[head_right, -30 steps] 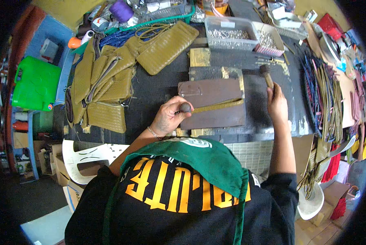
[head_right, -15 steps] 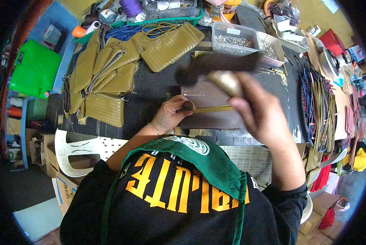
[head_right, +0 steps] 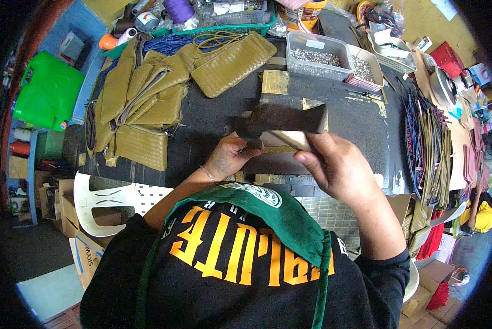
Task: The person attaches metal fasteners to pouches and straps using a punch tool and a hammer on a metal block.
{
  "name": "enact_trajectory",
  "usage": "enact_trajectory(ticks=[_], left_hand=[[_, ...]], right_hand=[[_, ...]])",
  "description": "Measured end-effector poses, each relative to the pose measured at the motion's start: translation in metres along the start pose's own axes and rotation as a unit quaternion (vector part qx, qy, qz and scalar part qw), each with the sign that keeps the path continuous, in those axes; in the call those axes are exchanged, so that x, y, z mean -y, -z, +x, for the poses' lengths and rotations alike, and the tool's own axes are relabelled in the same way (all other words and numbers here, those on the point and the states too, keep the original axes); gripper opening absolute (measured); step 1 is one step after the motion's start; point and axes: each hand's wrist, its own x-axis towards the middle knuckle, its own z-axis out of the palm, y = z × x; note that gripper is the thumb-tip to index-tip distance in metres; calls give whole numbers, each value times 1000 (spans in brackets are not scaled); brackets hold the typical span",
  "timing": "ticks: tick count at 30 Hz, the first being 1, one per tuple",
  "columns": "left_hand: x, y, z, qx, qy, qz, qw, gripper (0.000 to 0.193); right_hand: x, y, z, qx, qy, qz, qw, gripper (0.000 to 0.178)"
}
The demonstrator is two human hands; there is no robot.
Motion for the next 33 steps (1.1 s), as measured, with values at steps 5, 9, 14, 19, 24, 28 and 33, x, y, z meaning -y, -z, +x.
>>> enact_trajectory(ticks=[5,9,14,19,24,28,33], left_hand=[[14,-5,-4,-6,-4,5,1000,14],[16,-3,-7,-5,17,-35,999,12],[7,-8,-4,-35,-36,0,999,9],[10,-2,-6,-17,36,-82,996,8],[22,0,-6,-193,186,-497,826,13],[39,5,-6,-113,169,-285,937,15],[21,26,-10,78,188,30,979,28]], right_hand=[[-7,2,0,31,-9,-43,999,37],[7,23,1,-132,-5,280,951,37],[-11,-12,-6,66,-20,-47,997,39],[-38,16,-5,-154,-65,-14,986,33],[-128,20,-44,-194,-193,-276,921,43],[-211,-18,-94,-116,-301,-411,853,45],[-211,-41,-93,-95,-368,-388,840,49]])
